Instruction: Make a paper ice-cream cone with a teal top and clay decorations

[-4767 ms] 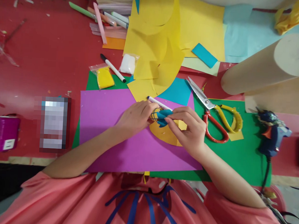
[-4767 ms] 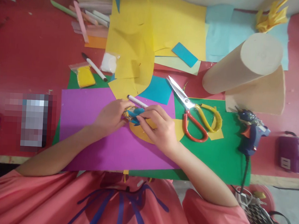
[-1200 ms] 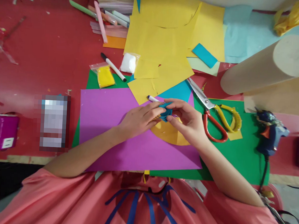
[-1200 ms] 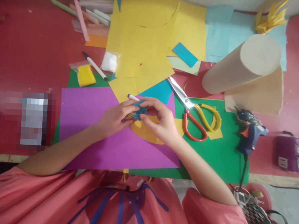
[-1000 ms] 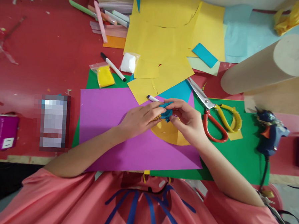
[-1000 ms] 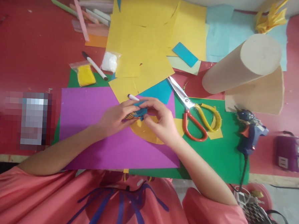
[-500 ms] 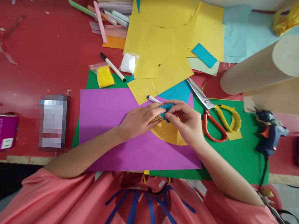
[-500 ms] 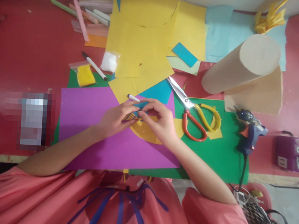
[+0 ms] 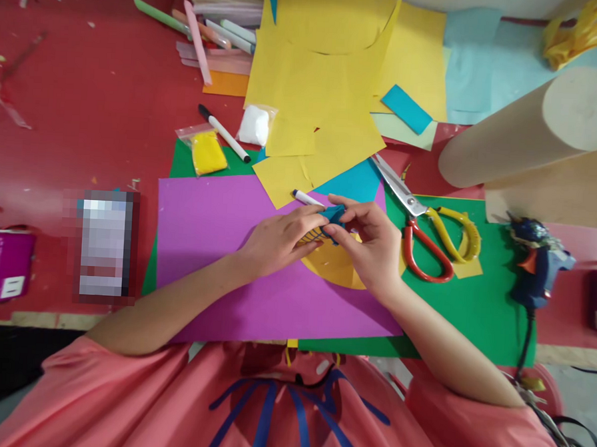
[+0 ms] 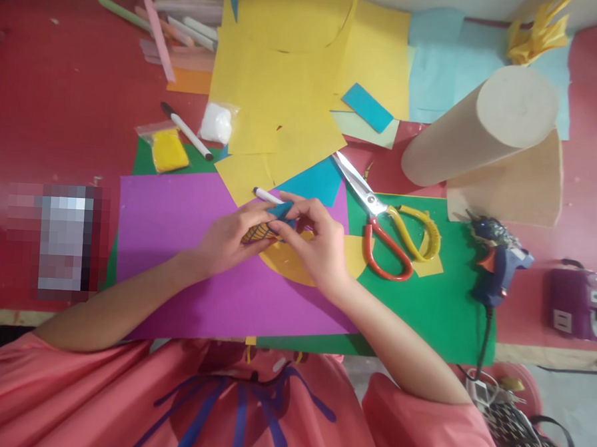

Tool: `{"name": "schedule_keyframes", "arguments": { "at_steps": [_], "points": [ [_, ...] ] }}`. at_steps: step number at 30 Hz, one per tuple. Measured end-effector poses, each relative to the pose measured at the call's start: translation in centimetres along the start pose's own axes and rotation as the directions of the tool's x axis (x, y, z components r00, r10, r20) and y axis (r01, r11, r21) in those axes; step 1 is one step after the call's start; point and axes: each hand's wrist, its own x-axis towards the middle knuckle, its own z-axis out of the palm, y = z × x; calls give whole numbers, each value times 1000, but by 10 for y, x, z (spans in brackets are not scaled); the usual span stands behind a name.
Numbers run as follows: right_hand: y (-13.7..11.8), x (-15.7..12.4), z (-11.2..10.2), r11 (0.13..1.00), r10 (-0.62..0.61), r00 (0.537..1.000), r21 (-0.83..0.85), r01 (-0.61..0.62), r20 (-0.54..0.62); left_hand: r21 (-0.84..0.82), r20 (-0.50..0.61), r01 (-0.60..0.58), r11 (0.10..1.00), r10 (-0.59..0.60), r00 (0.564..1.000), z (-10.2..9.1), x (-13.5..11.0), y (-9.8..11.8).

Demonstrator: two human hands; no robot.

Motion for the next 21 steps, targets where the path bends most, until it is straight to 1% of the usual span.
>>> {"name": "schedule_keyframes", "arguments": {
  "at_steps": [2,6,9,11,14,17,21],
  "points": [
    [-1,0,-3,1000,-18,1000,15,18,23,-51,-34,-19,999,18,999,1,0,-1],
    [-5,3,-14,997,-41,990,67,32,135,-160,-180,-105,981,76,981,5,-1,-5],
    [-6,5,-22,997,-27,967,81,7,252,-227,-220,-99,969,48,974,7,-1,-8],
    [-6,7,-24,997,-7,957,80,-16,289,-277,-221,-88,957,26,975,8,-1,-8],
    [-5,8,-22,995,16,962,92,-43,272,-330,-207,-75,941,5,978,9,-2,-9],
    [-4,7,-18,993,35,974,101,-58,223,-335,-186,-61,940,-2,983,9,-2,-8],
    [-2,5,-14,994,12,984,104,-31,180,-330,-202,-85,940,18,979,8,-1,-7]
  ]
}}
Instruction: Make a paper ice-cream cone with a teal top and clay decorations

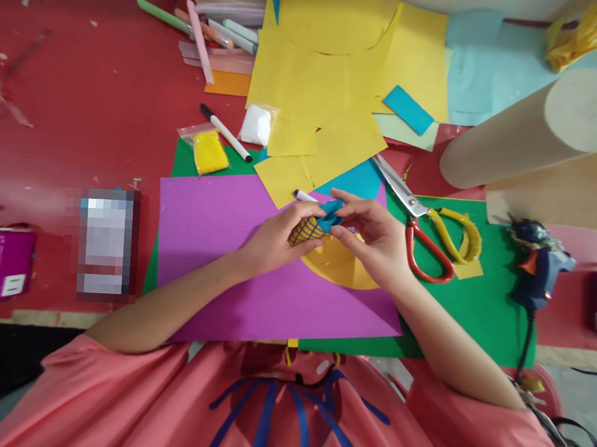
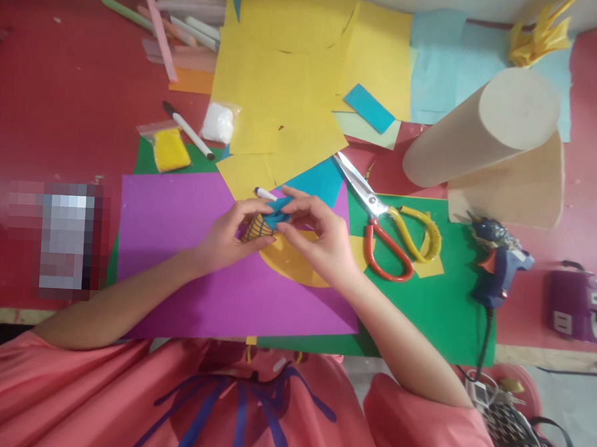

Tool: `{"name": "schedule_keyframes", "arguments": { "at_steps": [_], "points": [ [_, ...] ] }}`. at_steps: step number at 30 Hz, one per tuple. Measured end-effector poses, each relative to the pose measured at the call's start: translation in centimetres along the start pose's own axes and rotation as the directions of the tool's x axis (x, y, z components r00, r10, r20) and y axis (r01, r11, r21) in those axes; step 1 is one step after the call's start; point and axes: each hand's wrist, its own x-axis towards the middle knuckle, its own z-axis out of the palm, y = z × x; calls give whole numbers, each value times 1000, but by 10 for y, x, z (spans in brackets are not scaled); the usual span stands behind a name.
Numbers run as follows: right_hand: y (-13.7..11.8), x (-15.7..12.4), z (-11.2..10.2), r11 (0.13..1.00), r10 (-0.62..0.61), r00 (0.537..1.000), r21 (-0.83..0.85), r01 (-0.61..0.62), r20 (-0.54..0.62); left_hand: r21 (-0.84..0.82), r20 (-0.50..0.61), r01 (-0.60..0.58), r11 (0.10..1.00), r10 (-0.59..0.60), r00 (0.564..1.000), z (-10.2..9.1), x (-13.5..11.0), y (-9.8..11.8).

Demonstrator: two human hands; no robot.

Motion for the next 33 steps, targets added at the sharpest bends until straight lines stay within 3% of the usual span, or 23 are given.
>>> {"name": "schedule_keyframes", "arguments": {
  "at_steps": [9,15,23,30,33],
  "points": [
    [6,-5,7,986,-128,991,-115,123,-38,-84,2,7,996,-7,1000,3,-3,-7],
    [6,-12,12,951,-180,984,-259,170,-16,-132,51,23,991,-17,999,3,1,2],
    [3,-16,20,891,-261,965,-375,255,35,-248,97,282,927,-266,959,4,7,9],
    [-4,-12,19,798,-409,900,-419,433,152,-366,55,193,910,-185,981,6,17,13],
    [-6,-13,16,843,-388,913,-351,407,127,-462,40,192,866,-196,980,4,20,17]
  ]
}}
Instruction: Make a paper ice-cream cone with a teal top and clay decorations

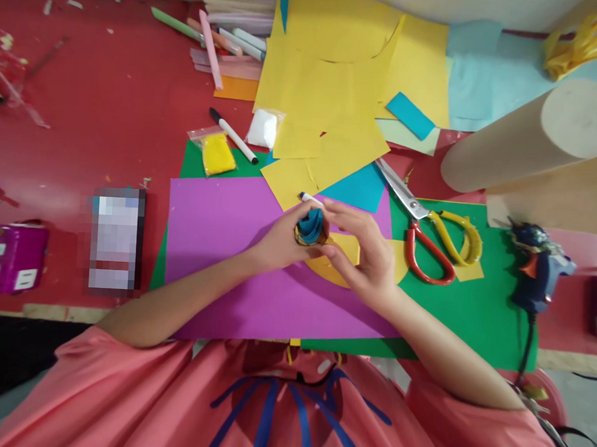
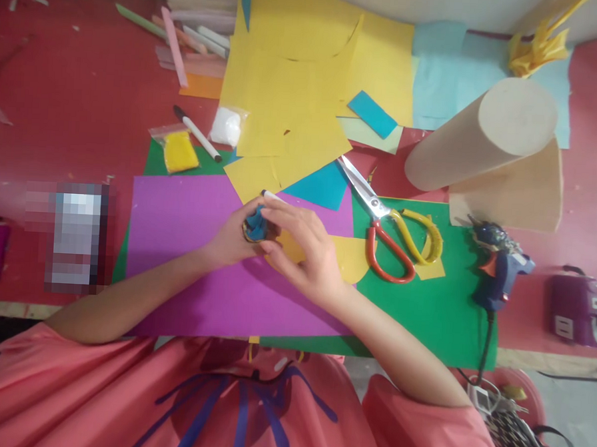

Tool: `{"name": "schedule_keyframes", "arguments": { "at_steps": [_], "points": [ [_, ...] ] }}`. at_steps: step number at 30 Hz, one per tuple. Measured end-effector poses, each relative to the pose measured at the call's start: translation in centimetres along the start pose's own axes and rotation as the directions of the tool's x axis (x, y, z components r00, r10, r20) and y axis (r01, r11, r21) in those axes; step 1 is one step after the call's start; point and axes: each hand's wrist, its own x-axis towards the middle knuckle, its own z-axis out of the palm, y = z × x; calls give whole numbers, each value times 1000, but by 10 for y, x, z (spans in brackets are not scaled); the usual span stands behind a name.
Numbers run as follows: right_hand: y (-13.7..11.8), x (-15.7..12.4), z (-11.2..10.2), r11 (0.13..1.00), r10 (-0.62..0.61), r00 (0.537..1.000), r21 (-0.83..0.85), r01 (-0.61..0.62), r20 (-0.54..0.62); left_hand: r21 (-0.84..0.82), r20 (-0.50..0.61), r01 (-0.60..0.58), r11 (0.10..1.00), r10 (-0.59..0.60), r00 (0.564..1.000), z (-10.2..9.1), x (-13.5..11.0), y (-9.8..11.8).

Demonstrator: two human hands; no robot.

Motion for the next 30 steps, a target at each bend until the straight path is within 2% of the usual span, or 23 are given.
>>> {"name": "schedule_keyframes", "arguments": {
  "at_steps": [3,6,9,11,14,17,21,26,30],
  "points": [
    [3,-1,1,969,189,982,169,-183,-22,-57,-29,-18,998,16,999,-1,0,7],
    [7,1,4,830,358,923,405,-385,142,-75,-37,-66,995,64,997,-2,-1,12],
    [10,4,6,678,404,867,541,-497,290,-48,-54,-98,994,95,994,-3,-3,13],
    [9,7,6,637,403,847,558,-531,346,16,-81,-124,992,125,989,-3,-4,13],
    [6,9,6,621,368,827,550,-558,424,103,-88,-186,977,195,977,-2,-5,11],
    [6,8,7,603,366,818,556,-572,444,134,-77,-207,969,218,973,0,-5,8],
    [13,2,9,570,440,796,556,-605,415,73,-30,-118,990,121,992,1,-7,3],
    [19,0,9,632,530,785,468,-618,321,-55,55,-23,998,26,998,-1,-9,0],
    [20,4,9,524,556,740,532,-665,379,-92,26,31,995,-29,999,-6,-7,-1]
  ]
}}
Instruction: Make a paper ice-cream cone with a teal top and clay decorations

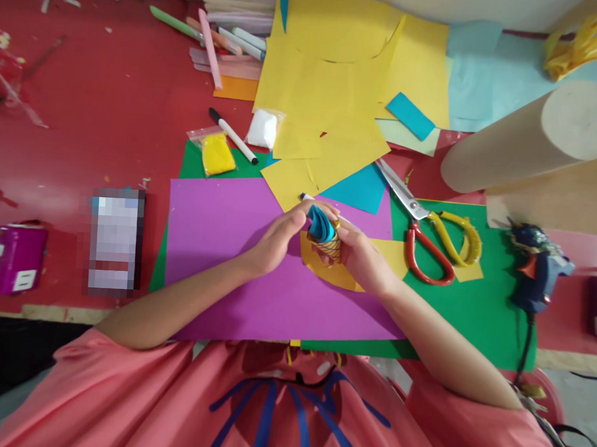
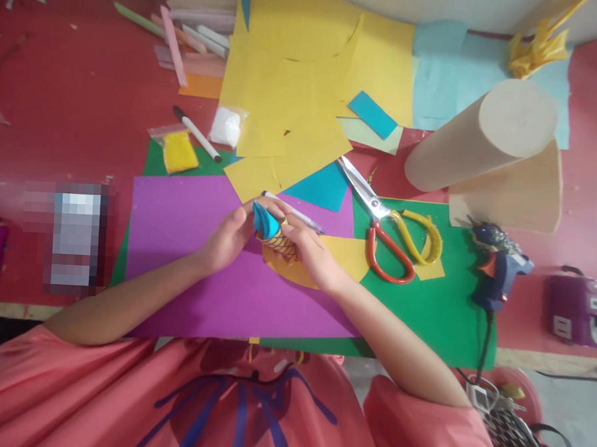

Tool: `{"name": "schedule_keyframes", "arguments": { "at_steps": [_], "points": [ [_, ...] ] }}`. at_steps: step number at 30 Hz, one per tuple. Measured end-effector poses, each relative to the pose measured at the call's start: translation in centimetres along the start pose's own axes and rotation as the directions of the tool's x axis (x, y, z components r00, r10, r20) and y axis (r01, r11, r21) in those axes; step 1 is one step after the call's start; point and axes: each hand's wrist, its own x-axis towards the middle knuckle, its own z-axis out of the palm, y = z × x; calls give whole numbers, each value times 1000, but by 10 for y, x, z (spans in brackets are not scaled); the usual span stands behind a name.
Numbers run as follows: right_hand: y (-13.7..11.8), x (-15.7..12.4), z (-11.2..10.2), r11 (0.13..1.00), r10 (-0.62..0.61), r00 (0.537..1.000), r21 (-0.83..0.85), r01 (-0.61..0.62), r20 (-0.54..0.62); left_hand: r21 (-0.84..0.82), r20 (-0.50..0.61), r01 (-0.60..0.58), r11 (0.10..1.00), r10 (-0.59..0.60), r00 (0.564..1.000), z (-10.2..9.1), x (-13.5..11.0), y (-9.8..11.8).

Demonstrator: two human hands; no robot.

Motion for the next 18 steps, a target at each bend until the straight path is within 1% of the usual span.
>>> {"name": "schedule_keyframes", "arguments": {
  "at_steps": [3,5,8,11,14,16,18],
  "points": [
    [0,1,-1,997,13,999,74,-15,34,124,-37,-12,992,16,999,-3,2,3],
    [2,0,-2,997,-3,999,75,1,33,198,-41,-34,980,43,998,-4,3,6],
    [5,-1,-5,996,2,999,84,-6,53,260,-52,-79,962,96,994,-4,3,7],
    [6,-2,-7,997,8,998,72,-12,58,255,-102,-126,959,156,982,-4,1,4],
    [7,-3,-7,1000,9,999,23,-10,44,221,-155,-100,970,136,979,-4,-1,0],
    [7,-4,-8,1000,22,999,12,-23,31,219,-165,-77,973,114,980,-3,-3,-2],
    [7,-3,-7,1000,31,999,7,-31,20,234,-179,-92,968,136,974,-2,-4,-3]
  ]
}}
